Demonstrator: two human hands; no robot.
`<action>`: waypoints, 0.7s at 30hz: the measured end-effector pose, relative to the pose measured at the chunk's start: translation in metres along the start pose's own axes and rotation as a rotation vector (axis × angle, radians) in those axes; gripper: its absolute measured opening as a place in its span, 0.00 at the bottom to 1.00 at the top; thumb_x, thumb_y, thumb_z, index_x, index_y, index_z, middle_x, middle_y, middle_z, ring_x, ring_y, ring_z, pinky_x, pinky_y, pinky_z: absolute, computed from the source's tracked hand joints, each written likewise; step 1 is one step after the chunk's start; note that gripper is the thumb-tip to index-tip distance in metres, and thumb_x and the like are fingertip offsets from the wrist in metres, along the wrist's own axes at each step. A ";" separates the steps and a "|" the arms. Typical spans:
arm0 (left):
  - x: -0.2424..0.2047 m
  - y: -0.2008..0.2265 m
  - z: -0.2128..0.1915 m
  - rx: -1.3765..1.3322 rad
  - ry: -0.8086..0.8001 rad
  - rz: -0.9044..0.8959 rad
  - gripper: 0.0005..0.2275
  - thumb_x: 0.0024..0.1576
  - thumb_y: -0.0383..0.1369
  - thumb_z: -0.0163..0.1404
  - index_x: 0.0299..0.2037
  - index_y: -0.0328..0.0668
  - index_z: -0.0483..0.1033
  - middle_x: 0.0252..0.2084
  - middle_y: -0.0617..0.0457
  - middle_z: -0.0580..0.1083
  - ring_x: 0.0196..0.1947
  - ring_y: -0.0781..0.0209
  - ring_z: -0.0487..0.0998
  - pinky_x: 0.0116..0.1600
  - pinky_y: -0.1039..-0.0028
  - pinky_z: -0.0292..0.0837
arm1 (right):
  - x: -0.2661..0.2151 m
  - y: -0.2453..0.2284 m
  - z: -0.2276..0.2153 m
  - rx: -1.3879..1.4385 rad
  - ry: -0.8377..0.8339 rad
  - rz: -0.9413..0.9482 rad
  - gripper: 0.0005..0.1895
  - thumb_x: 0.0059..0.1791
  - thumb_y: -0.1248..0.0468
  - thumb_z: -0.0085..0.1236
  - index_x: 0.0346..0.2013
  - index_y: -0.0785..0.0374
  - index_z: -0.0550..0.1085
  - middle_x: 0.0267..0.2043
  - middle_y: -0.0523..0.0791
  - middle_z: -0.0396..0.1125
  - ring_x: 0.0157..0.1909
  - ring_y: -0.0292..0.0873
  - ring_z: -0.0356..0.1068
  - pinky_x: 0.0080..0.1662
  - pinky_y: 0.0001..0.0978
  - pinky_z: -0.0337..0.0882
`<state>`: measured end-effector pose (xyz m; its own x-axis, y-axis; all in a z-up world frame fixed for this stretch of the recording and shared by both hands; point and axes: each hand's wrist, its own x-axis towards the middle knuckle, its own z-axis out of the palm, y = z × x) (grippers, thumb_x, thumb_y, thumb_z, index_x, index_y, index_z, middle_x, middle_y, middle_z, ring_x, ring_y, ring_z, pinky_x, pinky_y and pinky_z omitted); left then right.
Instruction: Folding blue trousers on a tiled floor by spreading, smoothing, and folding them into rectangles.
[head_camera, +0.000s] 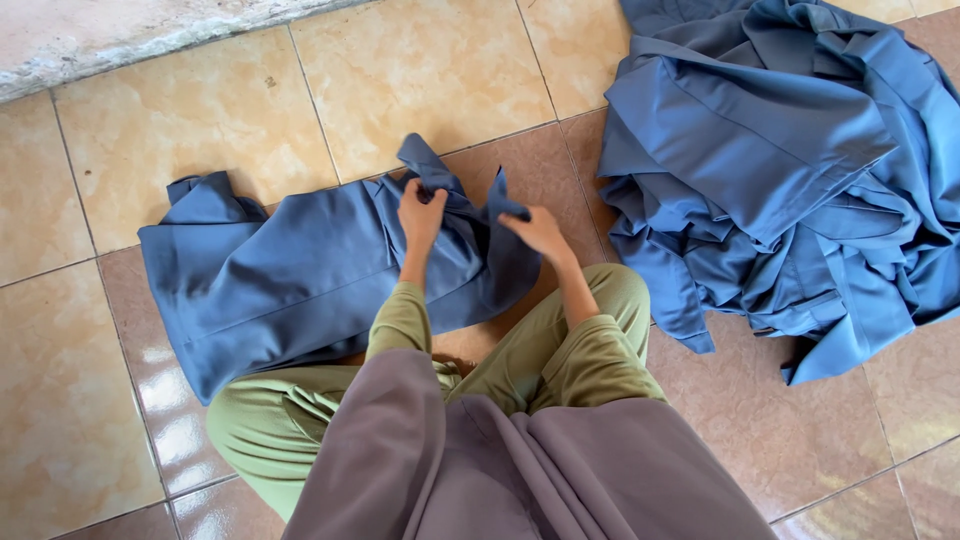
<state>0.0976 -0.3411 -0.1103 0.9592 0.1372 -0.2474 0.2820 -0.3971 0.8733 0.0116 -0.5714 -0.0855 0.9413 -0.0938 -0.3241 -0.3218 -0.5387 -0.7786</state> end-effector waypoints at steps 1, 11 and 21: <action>0.001 0.006 -0.012 -0.041 0.034 0.007 0.11 0.51 0.39 0.57 0.43 0.52 0.76 0.37 0.47 0.79 0.44 0.44 0.81 0.48 0.52 0.75 | 0.007 0.015 -0.001 0.027 0.137 0.084 0.23 0.48 0.41 0.64 0.23 0.57 0.79 0.22 0.44 0.69 0.29 0.45 0.71 0.32 0.36 0.68; -0.067 0.097 -0.083 -0.420 -0.263 0.179 0.33 0.51 0.30 0.47 0.70 0.27 0.59 0.54 0.39 0.71 0.52 0.50 0.73 0.57 0.63 0.71 | 0.013 -0.024 -0.036 0.334 0.177 0.212 0.31 0.54 0.41 0.61 0.53 0.68 0.77 0.45 0.54 0.74 0.47 0.50 0.76 0.40 0.40 0.76; -0.130 0.116 -0.043 -0.342 -0.449 0.274 0.33 0.56 0.37 0.47 0.74 0.34 0.56 0.64 0.25 0.67 0.65 0.30 0.68 0.66 0.48 0.66 | -0.012 -0.098 -0.016 0.692 0.092 0.065 0.15 0.54 0.53 0.59 0.42 0.64 0.79 0.24 0.47 0.68 0.24 0.44 0.75 0.21 0.33 0.75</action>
<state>0.0047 -0.3664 0.0415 0.9320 -0.3528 -0.0828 0.0730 -0.0410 0.9965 0.0332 -0.5306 0.0036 0.9131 -0.1949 -0.3581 -0.3392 0.1242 -0.9325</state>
